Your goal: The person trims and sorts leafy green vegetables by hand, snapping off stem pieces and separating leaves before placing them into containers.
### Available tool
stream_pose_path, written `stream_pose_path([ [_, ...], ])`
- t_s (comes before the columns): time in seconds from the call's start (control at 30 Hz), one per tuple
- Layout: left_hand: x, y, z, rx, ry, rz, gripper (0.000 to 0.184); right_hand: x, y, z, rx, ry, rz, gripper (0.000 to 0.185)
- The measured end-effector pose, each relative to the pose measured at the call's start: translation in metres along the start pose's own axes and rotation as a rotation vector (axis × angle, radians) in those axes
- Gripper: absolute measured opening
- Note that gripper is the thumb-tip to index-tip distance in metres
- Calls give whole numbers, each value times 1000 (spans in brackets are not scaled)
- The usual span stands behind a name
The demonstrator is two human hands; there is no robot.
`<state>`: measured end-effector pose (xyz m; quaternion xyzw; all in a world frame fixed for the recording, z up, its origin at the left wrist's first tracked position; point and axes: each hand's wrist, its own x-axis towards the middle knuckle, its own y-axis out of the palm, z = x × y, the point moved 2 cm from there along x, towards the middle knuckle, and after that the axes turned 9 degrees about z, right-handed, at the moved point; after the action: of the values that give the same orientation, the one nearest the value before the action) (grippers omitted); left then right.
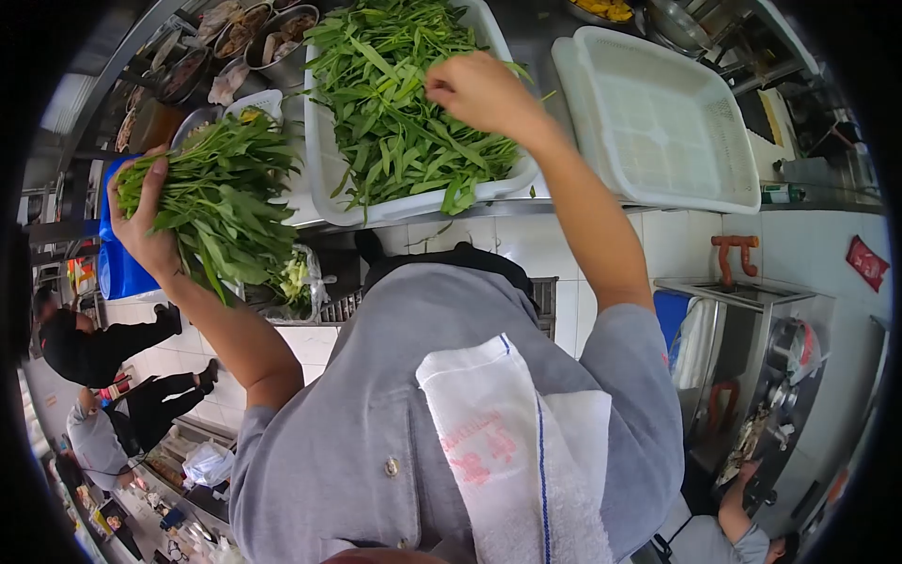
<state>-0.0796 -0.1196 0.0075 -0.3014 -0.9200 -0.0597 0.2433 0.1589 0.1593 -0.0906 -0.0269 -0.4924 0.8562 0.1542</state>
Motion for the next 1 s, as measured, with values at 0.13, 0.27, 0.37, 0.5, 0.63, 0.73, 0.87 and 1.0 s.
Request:
stream_pose_path([
  [0.13, -3, 22, 3, 74, 24, 93, 24, 24, 26, 29, -185, 77, 48, 23],
  [0.27, -12, 29, -5, 99, -39, 136, 24, 35, 23, 14, 336, 20, 114, 21],
  [0.37, -14, 23, -2, 83, -72, 121, 23, 32, 10, 8, 607, -8, 110, 19],
  [0.5, -16, 26, 4, 13, -130, 127, 24, 38, 2, 11, 861, 68, 58, 20],
  [0.63, -17, 26, 8, 16, -138, 138, 24, 41, 2, -2, 1014, 45, -34, 23],
  [0.73, -19, 25, 11, 20, -135, 146, 24, 38, -5, -1, 930, 28, -62, 20],
  [0.87, -21, 31, 12, 21, -127, 175, 23, 35, -22, 1, 786, -63, -188, 14],
  [1.0, -24, 42, 7, -4, -133, 242, 23, 31, -41, 38, 501, 201, -273, 13],
])
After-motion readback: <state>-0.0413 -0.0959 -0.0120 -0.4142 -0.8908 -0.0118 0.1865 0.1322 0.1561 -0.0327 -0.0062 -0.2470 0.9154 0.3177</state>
